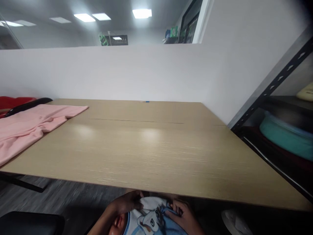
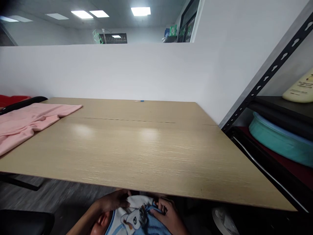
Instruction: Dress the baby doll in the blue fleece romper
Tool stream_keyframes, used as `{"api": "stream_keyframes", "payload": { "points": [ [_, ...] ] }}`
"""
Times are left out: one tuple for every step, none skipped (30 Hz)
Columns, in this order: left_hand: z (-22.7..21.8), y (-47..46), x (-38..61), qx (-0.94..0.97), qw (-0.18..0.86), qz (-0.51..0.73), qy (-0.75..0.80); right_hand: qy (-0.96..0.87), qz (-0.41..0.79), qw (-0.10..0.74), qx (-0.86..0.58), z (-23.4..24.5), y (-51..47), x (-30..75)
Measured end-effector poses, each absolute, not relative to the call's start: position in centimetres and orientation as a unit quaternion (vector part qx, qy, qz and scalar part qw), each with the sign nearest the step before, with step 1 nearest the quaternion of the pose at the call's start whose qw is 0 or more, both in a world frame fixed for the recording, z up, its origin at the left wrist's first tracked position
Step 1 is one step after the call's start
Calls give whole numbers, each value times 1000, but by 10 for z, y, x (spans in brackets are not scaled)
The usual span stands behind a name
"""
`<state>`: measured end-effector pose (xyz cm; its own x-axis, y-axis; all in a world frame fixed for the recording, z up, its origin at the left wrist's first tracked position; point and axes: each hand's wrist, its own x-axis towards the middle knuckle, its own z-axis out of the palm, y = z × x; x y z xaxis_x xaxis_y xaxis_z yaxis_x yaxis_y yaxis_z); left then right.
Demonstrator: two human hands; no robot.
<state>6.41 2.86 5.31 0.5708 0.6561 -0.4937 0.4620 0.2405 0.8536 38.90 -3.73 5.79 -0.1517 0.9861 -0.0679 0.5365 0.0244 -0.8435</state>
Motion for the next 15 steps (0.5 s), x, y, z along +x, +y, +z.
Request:
{"api": "stream_keyframes", "payload": {
  "points": [
    [53, 29, 64, 611, 642, 77, 457, -658, 378, 292, -582, 56, -38, 389],
    [52, 29, 64, 610, 643, 78, 456, -662, 372, 293, -581, 55, -38, 390],
    [52, 29, 64, 610, 643, 78, 457, -667, 364, 296, -579, 55, -38, 390],
    [51, 29, 64, 609, 642, 79, 459, -673, 357, 301, -574, 56, -38, 390],
    [51, 29, 64, 609, 640, 80, 461, -681, 350, 307, -566, 57, -38, 390],
    [50, 29, 64, 610, 638, 81, 463, -688, 344, 312, -557, 58, -38, 389],
    [50, 29, 64, 610, 637, 81, 464, -695, 338, 318, -549, 60, -38, 389],
    [49, 29, 64, 611, 636, 82, 465, -700, 335, 324, -542, 61, -39, 389],
    [48, 28, 64, 612, 635, 82, 465, -702, 333, 329, -536, 61, -39, 389],
    [48, 28, 63, 613, 633, 81, 465, -704, 331, 332, -534, 61, -39, 388],
    [48, 28, 63, 615, 632, 80, 464, -703, 328, 336, -534, 60, -39, 388],
    [47, 28, 62, 617, 631, 79, 464, -702, 326, 339, -535, 58, -39, 388],
    [47, 29, 62, 619, 629, 77, 465, -701, 322, 341, -537, 57, -40, 389],
    [47, 29, 61, 620, 627, 75, 466, -699, 321, 343, -538, 55, -40, 389],
    [47, 29, 61, 621, 625, 72, 467, -698, 321, 345, -539, 54, -40, 389]
  ]
}}
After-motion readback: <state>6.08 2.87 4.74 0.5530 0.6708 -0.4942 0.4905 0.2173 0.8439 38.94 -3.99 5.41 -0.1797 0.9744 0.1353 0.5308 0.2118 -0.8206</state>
